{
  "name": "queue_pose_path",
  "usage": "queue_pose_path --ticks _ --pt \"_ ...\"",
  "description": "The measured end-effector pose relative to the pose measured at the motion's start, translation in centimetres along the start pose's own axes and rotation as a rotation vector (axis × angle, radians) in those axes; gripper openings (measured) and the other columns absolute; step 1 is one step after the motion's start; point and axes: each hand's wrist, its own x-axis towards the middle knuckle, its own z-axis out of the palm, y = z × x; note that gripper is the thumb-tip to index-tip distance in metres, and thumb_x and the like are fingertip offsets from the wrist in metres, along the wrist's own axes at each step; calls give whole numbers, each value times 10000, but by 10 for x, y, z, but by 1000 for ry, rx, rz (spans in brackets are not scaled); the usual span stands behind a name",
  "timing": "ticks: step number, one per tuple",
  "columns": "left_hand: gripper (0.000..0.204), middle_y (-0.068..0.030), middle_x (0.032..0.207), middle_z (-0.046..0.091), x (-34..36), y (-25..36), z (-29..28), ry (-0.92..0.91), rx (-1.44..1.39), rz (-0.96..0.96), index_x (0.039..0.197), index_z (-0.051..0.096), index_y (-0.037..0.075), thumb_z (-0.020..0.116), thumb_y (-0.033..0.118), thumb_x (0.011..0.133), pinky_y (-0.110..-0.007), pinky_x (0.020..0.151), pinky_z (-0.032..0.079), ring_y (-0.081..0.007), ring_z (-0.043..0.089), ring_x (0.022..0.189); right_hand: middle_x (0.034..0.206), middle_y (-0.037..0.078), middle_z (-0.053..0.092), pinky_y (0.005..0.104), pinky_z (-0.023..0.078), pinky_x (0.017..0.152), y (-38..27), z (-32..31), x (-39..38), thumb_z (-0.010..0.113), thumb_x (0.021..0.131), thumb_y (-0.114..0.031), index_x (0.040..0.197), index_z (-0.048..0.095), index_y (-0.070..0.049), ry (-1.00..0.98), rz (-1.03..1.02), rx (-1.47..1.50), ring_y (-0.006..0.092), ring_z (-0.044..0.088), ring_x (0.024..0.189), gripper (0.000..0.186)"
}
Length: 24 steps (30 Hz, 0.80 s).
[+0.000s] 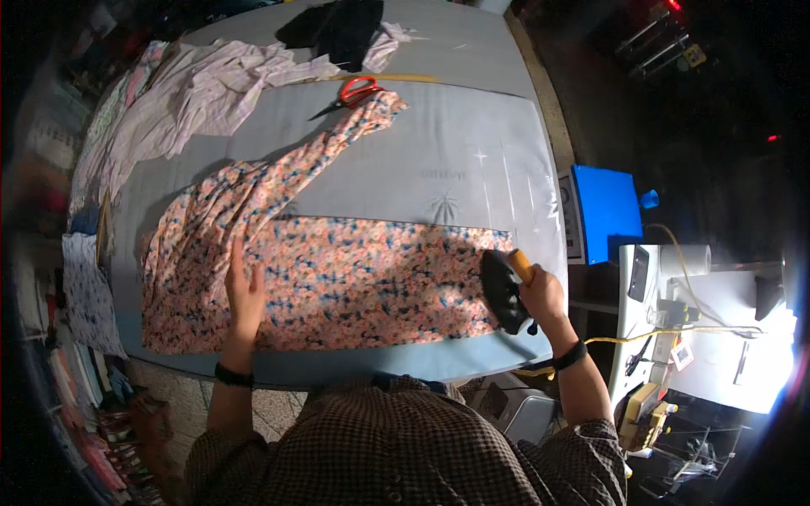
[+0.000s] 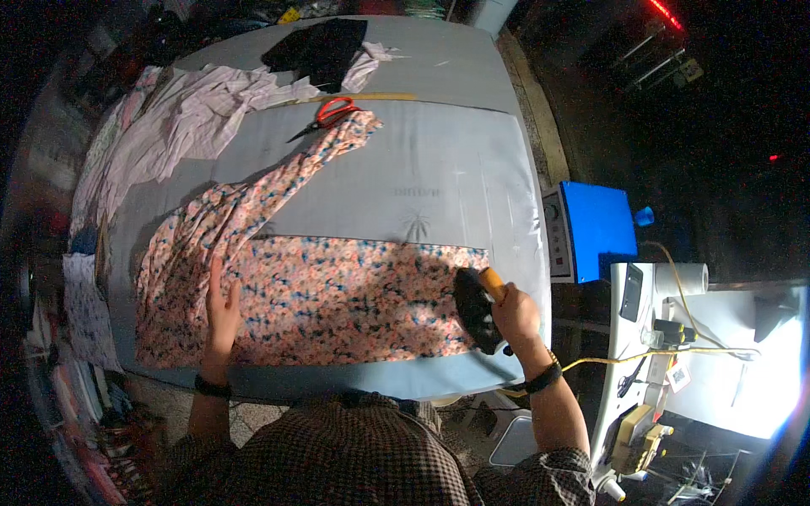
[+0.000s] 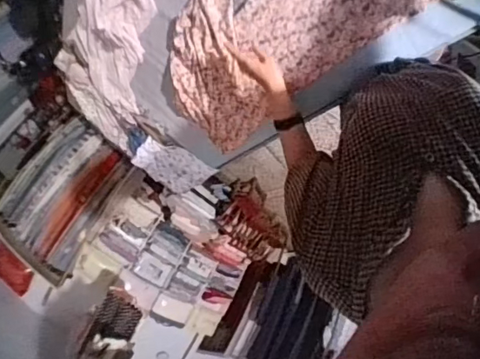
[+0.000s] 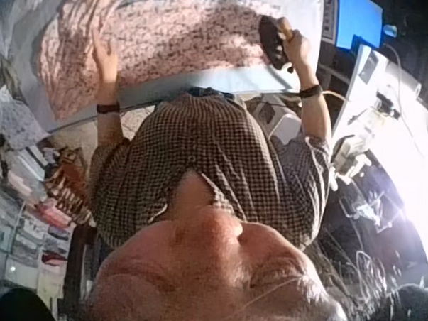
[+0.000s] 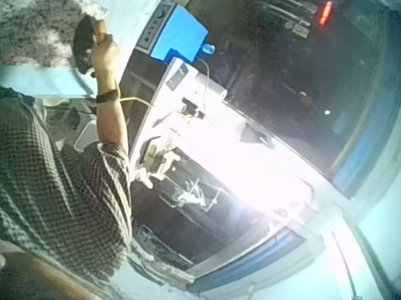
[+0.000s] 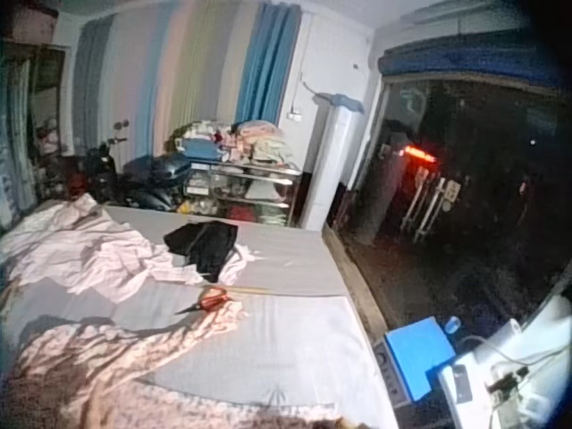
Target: Iron a pair of floral pattern pants and other laundry on a table.
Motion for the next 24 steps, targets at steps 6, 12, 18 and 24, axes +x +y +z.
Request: queue_pose_path --ticks 6,12,18,24 --pt "633 -202 1482 296 125 39 117 -136 150 19 1441 291 75 603 208 907 -470 1044 372 -368 357 1330 792 234 646 487 509 678 14 -16 90 530 806 -151 866 605 -25 108 25 26 417 630 769 158" --pt "462 -213 1350 469 193 31 159 113 831 -52 1313 451 55 576 247 911 -453 941 450 -367 472 1236 864 209 679 434 543 687 -8 -43 182 573 838 -216 899 642 -23 55 9 -74 370 671 828 214" --pt "300 -127 745 652 185 49 168 310 -87 -244 917 596 58 393 266 988 -429 670 475 -281 614 697 928 239 667 447 514 777 -34 -59 208 588 806 -185 1046 628 -13 61 -3 42 389 652 870 298" --pt "232 -86 863 617 132 135 102 -77 -869 -689 990 569 16 488 233 980 -288 608 523 -144 584 691 1182 177 553 457 410 927 -35 -4 165 663 751 -199 1256 496 -36 838 -411 -184 370 517 1076 556"
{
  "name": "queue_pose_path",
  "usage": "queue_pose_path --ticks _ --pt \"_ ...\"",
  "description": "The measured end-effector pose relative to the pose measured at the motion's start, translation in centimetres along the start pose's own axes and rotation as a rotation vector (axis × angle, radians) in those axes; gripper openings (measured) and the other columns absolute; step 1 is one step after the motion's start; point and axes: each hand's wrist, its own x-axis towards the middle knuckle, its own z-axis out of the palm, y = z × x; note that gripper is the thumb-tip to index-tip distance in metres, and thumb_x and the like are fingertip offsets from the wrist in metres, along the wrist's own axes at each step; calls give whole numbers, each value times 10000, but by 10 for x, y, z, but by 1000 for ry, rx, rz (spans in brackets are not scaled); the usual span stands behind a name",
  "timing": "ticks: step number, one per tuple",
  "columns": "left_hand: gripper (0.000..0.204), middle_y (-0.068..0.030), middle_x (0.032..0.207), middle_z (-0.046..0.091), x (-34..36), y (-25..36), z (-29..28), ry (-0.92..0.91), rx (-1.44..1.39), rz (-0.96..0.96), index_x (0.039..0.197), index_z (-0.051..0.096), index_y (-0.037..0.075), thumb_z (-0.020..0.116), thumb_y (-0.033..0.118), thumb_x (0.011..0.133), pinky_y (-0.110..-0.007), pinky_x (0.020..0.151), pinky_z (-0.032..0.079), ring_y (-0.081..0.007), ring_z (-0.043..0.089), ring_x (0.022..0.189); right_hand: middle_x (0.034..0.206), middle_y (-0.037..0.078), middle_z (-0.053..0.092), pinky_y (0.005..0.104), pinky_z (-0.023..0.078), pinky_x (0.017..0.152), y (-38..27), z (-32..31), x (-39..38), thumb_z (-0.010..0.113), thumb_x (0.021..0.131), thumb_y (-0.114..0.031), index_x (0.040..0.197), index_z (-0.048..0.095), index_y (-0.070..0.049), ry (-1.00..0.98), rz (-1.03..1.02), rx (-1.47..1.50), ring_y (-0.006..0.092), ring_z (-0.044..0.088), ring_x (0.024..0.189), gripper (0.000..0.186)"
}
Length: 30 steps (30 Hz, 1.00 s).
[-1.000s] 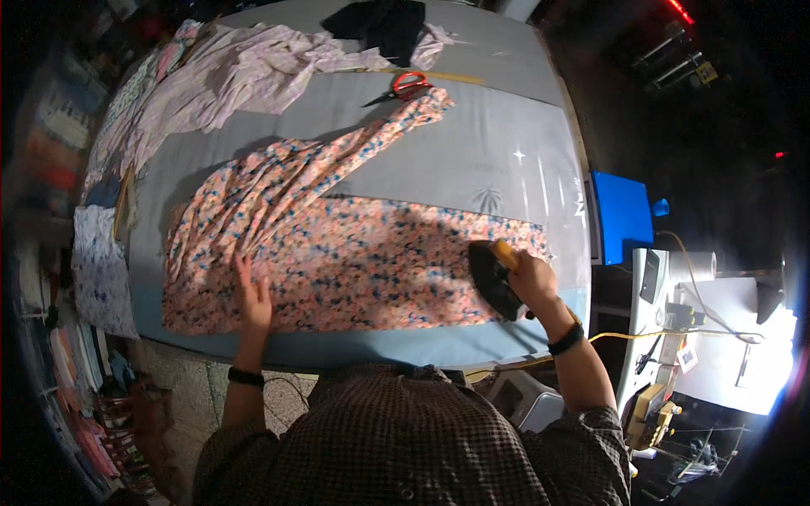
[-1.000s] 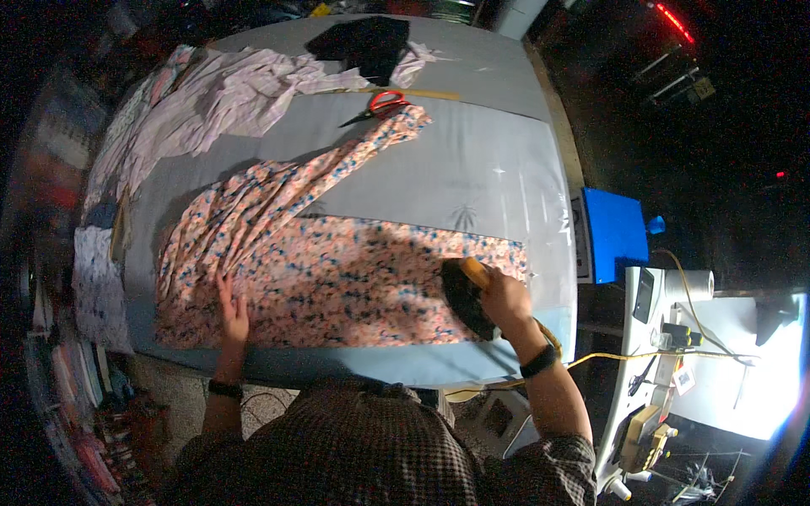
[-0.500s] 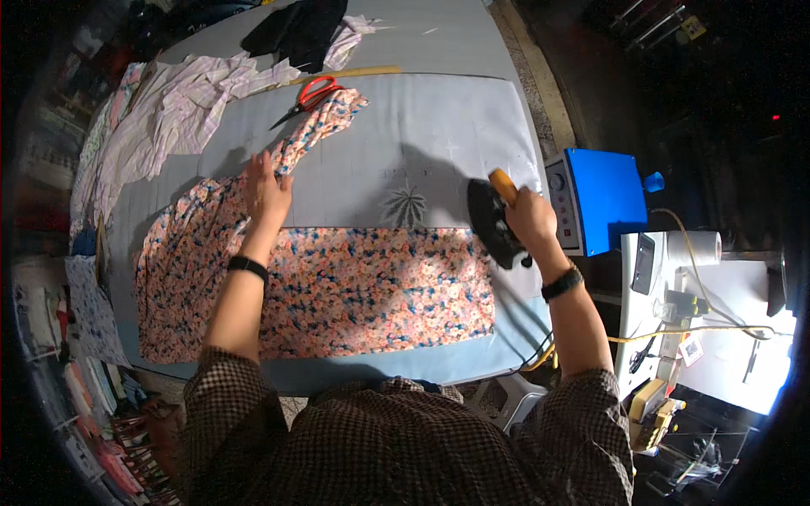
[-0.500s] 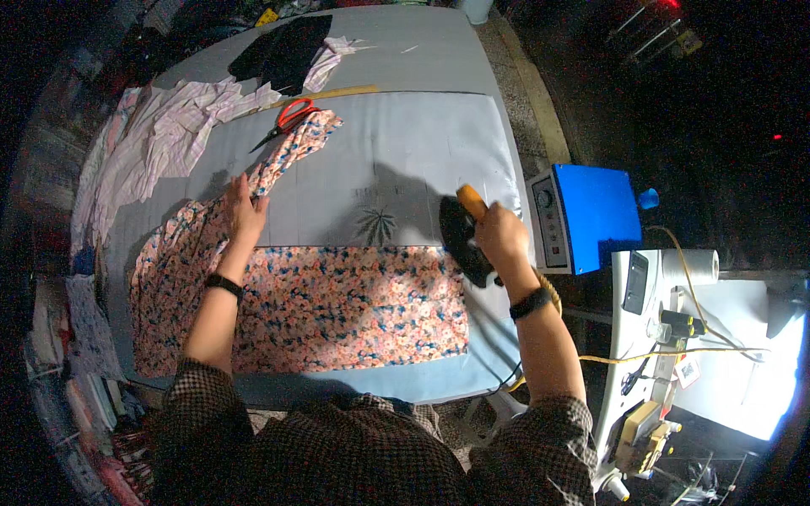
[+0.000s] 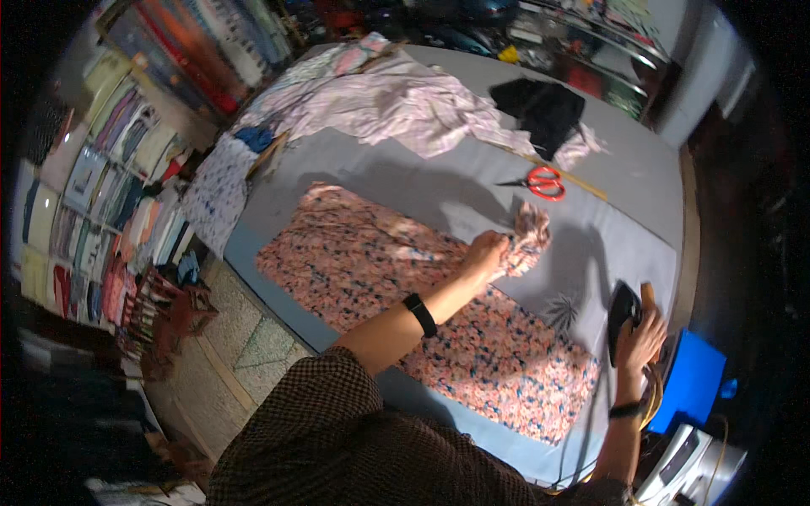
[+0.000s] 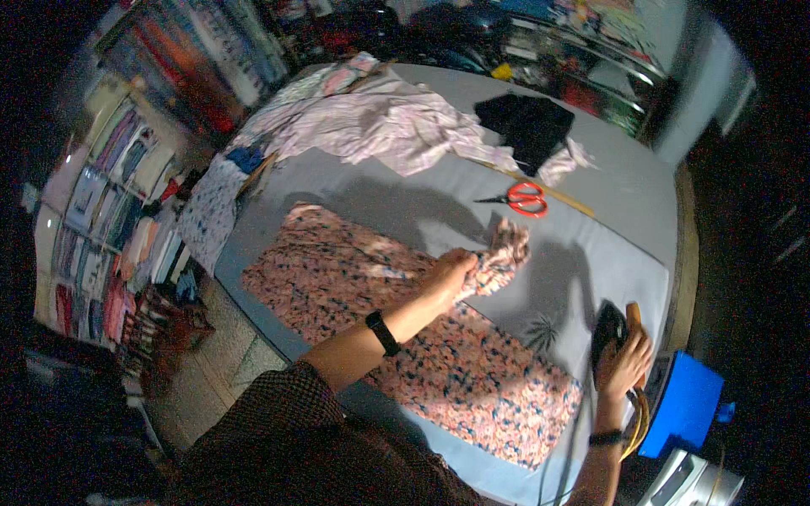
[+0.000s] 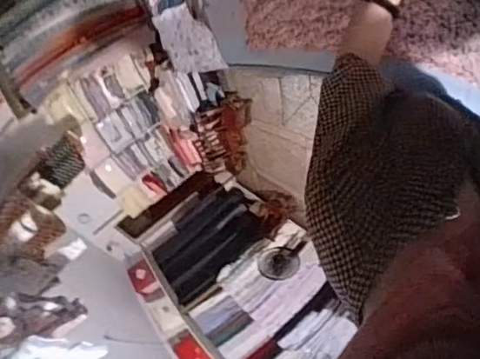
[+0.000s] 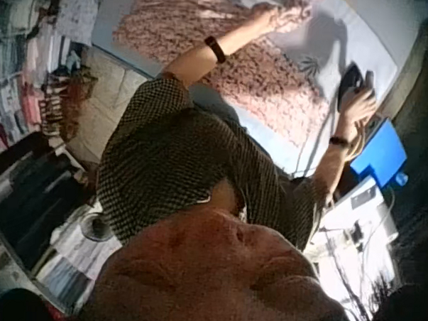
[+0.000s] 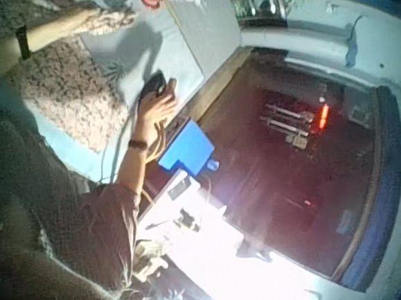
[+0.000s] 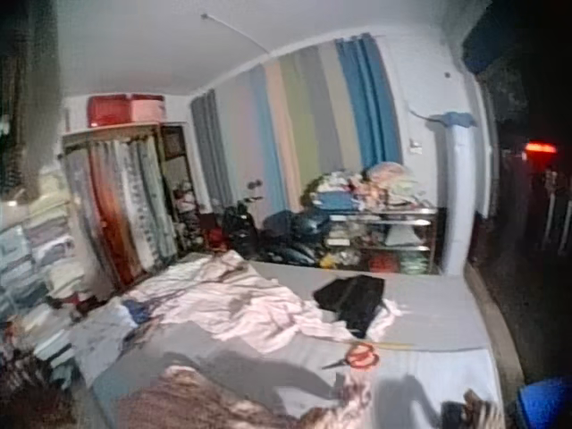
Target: Iron a pair of floral pattern pants and other laundry on a table.
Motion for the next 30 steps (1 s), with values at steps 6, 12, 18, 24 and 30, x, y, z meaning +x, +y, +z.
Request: queue_pose_path --ticks 6,12,18,24,30 --pt "157 -101 938 624 -66 111 -45 -425 -941 232 924 550 37 482 172 966 -363 811 538 -212 635 858 1306 173 481 482 351 1008 -160 -25 -97 763 723 -208 1345 421 -36 -488 -143 824 338 455 1198 731" --pt "232 -122 1177 593 -160 248 -185 -308 -791 781 1121 544 60 439 211 978 -394 1003 409 -219 560 1115 1477 172 316 514 246 1083 -311 -66 -100 749 672 -549 1469 213 -50 -705 -326 674 307 303 1360 1083" --pt "287 -75 1308 530 -215 307 -357 42 -538 1244 1254 493 85 466 183 985 -384 1019 371 -203 495 1203 1301 213 482 471 344 1020 -383 -53 -125 778 709 -352 1393 336 -15 -486 -483 773 339 457 1213 882" --pt "86 -14 902 576 -218 324 -388 270 -616 1323 1006 555 101 556 89 921 -284 797 483 -134 567 849 1326 233 473 434 401 971 -384 -83 -81 600 829 -148 1388 406 -54 -624 -654 1088 376 509 1140 599" --pt "174 -1 851 601 -132 264 -390 549 -537 749 933 609 80 614 247 885 -285 655 445 -120 541 746 1377 195 382 415 329 1025 -421 -141 -6 536 856 -188 1403 325 -38 -605 -623 1113 330 413 1211 605"
